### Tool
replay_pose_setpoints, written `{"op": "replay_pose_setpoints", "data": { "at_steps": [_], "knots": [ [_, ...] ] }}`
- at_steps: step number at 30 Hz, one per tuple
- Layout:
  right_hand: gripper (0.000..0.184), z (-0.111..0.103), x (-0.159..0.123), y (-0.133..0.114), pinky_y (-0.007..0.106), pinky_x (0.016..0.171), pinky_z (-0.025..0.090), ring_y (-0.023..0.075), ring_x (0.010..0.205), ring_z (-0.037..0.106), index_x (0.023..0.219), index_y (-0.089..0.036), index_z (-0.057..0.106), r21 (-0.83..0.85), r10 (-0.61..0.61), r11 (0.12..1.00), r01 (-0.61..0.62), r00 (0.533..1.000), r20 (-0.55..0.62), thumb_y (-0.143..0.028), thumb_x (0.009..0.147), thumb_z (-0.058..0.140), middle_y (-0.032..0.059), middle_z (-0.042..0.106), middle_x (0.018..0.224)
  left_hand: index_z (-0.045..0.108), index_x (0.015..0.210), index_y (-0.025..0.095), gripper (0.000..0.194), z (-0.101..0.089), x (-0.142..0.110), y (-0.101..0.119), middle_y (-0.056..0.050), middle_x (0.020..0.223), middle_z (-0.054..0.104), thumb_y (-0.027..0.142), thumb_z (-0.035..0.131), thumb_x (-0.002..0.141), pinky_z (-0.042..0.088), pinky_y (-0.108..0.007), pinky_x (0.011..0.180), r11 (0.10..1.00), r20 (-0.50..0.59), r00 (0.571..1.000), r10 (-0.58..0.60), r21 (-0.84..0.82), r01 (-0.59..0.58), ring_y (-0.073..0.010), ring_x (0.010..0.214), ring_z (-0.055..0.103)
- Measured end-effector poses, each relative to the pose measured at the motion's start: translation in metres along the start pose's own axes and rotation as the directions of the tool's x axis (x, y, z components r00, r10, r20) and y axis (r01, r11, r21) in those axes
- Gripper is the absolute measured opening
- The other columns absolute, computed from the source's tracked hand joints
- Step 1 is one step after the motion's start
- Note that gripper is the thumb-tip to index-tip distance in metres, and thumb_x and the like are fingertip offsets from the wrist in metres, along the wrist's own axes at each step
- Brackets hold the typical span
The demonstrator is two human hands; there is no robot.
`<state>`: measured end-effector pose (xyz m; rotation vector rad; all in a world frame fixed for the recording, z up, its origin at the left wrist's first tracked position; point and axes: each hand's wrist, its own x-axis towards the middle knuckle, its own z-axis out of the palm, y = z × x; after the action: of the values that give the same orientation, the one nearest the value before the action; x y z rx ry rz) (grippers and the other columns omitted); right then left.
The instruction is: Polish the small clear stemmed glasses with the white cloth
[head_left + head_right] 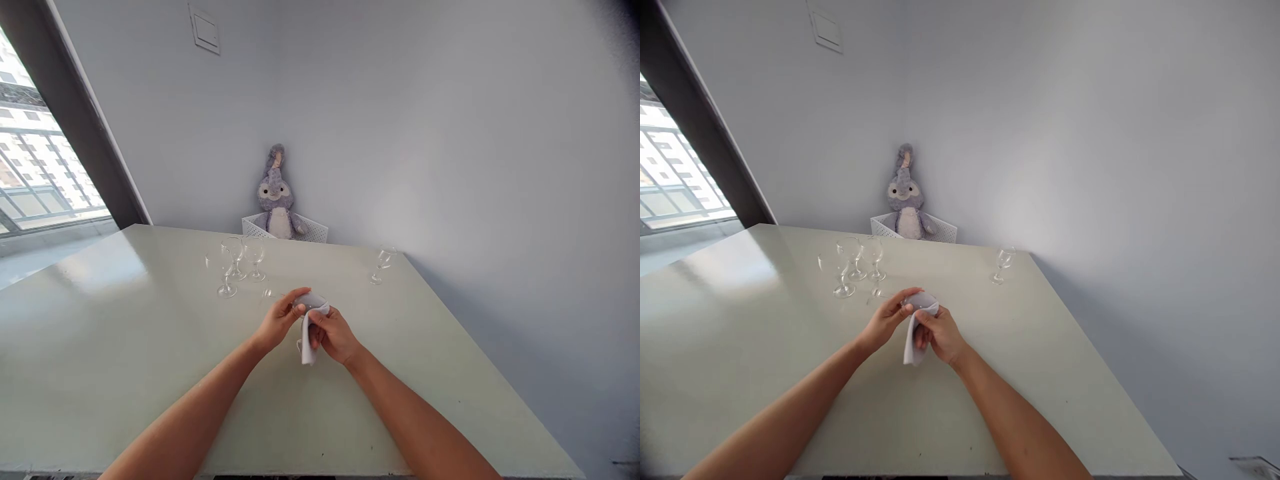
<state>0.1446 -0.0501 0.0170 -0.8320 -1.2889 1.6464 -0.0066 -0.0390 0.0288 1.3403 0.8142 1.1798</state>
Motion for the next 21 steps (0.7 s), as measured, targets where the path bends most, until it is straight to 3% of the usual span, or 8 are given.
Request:
{"op": "replay_pose_setpoints", "data": {
  "at_steps": [4, 6, 8, 10, 12, 14, 18, 21],
  "knots": [
    [0.020, 0.005, -0.004, 0.004, 0.025, 0.049, 0.041, 0.0138, 0.050, 0.053, 0.066, -0.018, 0.057, -0.379, -0.158, 0.914, 0.145, 0.987, -0.005, -0.036, 0.073, 0.062, 0.0003, 0.060, 0.055, 0.057, 0.111, 0.021, 0.041, -0.001, 0.000, -0.002, -0.001, 0.069, 0.059, 0.047, 0.045, 0.081, 0.046, -0.030, 0.069, 0.980, 0.004, 0.985, -0.172, -0.106, 0.171, -0.0146, 0.065, 0.055],
    [0.021, 0.004, -0.002, 0.002, 0.024, 0.045, 0.039, 0.0137, 0.046, 0.052, 0.067, -0.018, 0.057, -0.306, -0.116, 0.947, 0.095, 0.992, -0.052, -0.038, 0.072, 0.062, -0.0001, 0.058, 0.052, 0.054, 0.115, 0.022, 0.041, 0.002, -0.001, -0.002, -0.002, 0.078, 0.061, 0.044, 0.046, 0.081, 0.046, -0.031, 0.076, 0.980, 0.014, 0.988, -0.151, -0.127, 0.151, -0.0160, 0.075, 0.057],
    [0.026, 0.001, 0.001, -0.002, 0.023, 0.039, 0.036, 0.0122, 0.039, 0.048, 0.071, -0.017, 0.056, -0.058, -0.016, 0.998, 0.011, 0.995, -0.097, -0.042, 0.074, 0.059, -0.0016, 0.054, 0.046, 0.053, 0.117, 0.025, 0.040, 0.006, -0.002, 0.000, -0.004, 0.100, 0.061, 0.036, 0.053, 0.079, 0.041, -0.032, 0.087, 0.989, 0.008, 0.998, -0.059, -0.134, 0.060, -0.0183, 0.094, 0.055],
    [0.030, -0.001, 0.003, -0.006, 0.021, 0.037, 0.032, 0.0098, 0.034, 0.042, 0.068, -0.016, 0.054, 0.189, 0.051, 0.982, -0.030, 0.993, -0.107, -0.045, 0.076, 0.056, -0.0042, 0.047, 0.039, 0.057, 0.113, 0.025, 0.039, 0.009, -0.004, 0.002, -0.006, 0.121, 0.051, 0.028, 0.060, 0.074, 0.036, -0.030, 0.094, 0.993, -0.010, 0.998, 0.065, -0.095, -0.066, -0.0205, 0.110, 0.046],
    [0.034, -0.001, 0.003, -0.009, 0.019, 0.036, 0.030, 0.0076, 0.031, 0.036, 0.061, -0.016, 0.051, 0.282, 0.061, 0.959, -0.029, 0.993, -0.104, -0.046, 0.076, 0.055, -0.0060, 0.041, 0.034, 0.060, 0.108, 0.024, 0.035, 0.009, -0.004, 0.002, -0.007, 0.128, 0.044, 0.024, 0.062, 0.072, 0.036, -0.029, 0.093, 0.986, -0.018, 0.987, 0.163, -0.037, -0.163, -0.0219, 0.115, 0.042],
    [0.032, 0.002, 0.000, -0.011, 0.019, 0.035, 0.030, 0.0071, 0.031, 0.036, 0.063, -0.016, 0.052, 0.210, 0.020, 0.978, 0.005, 0.993, -0.115, -0.044, 0.075, 0.058, -0.0063, 0.042, 0.034, 0.059, 0.109, 0.023, 0.037, 0.007, -0.004, 0.002, -0.009, 0.119, 0.051, 0.025, 0.061, 0.073, 0.040, -0.029, 0.086, 0.985, -0.018, 0.985, 0.170, 0.018, -0.169, -0.0214, 0.105, 0.049],
    [0.025, 0.010, -0.008, -0.011, 0.021, 0.042, 0.038, 0.0102, 0.038, 0.048, 0.078, -0.015, 0.057, -0.117, -0.101, 0.989, 0.086, 0.986, -0.133, -0.038, 0.072, 0.064, -0.0044, 0.052, 0.043, 0.054, 0.116, 0.023, 0.039, 0.002, -0.003, -0.003, -0.003, 0.080, 0.061, 0.036, 0.052, 0.079, 0.043, -0.028, 0.072, 0.980, -0.051, 0.997, 0.051, 0.193, -0.040, -0.0165, 0.073, 0.055],
    [0.025, 0.011, -0.007, -0.010, 0.022, 0.041, 0.038, 0.0110, 0.038, 0.049, 0.081, -0.015, 0.056, -0.067, -0.058, 0.997, 0.049, 0.989, -0.136, -0.038, 0.073, 0.063, -0.0043, 0.053, 0.042, 0.056, 0.112, 0.026, 0.034, 0.002, -0.003, -0.007, -0.003, 0.089, 0.061, 0.038, 0.046, 0.082, 0.041, -0.029, 0.079, 0.953, -0.097, 0.990, 0.104, 0.295, -0.071, -0.0184, 0.084, 0.054]
  ]
}}
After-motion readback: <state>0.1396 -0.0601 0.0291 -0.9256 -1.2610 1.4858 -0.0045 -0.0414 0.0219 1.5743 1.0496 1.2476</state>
